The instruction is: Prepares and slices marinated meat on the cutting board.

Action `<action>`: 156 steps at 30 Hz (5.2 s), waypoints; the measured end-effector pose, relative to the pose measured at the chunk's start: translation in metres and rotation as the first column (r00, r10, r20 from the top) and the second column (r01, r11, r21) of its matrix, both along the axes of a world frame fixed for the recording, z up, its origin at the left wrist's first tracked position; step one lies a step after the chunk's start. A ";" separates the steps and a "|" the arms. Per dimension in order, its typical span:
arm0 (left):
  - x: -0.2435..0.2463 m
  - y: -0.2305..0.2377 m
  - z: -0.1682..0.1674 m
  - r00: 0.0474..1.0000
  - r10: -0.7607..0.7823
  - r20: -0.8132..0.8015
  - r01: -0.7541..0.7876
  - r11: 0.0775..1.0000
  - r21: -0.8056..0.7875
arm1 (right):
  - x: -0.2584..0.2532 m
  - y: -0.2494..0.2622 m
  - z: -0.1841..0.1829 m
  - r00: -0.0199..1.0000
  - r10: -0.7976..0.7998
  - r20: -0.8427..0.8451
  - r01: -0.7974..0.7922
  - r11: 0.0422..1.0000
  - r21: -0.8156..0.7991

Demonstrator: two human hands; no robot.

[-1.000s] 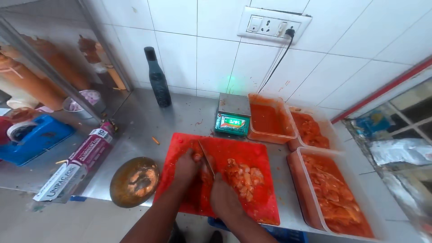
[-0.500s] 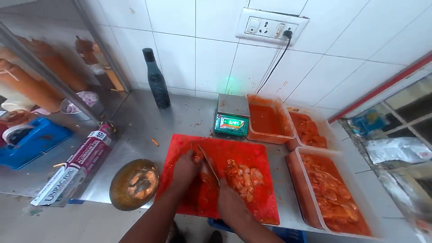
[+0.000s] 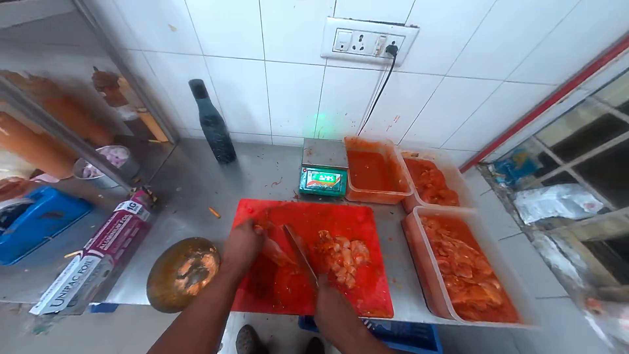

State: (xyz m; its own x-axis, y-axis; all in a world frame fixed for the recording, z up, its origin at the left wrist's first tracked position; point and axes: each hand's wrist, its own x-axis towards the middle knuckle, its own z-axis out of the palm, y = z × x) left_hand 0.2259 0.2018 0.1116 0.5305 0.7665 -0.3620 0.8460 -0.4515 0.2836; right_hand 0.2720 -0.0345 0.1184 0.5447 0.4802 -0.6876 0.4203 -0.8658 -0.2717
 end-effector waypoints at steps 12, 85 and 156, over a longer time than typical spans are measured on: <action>0.038 -0.082 0.016 0.986 -0.162 -0.047 0.158 0.985 -0.074 | 0.009 -0.128 -0.004 0.974 -0.135 -0.183 0.172 0.964 0.205; -0.040 -0.086 -0.041 0.920 -0.205 0.334 0.258 0.958 -0.123 | 0.015 -0.039 -0.004 0.991 -0.098 0.092 0.099 0.995 -0.012; -0.093 -0.092 -0.050 0.892 -0.253 0.375 0.279 0.960 -0.016 | -0.054 -0.042 0.000 0.995 0.071 -0.070 -0.066 0.996 0.066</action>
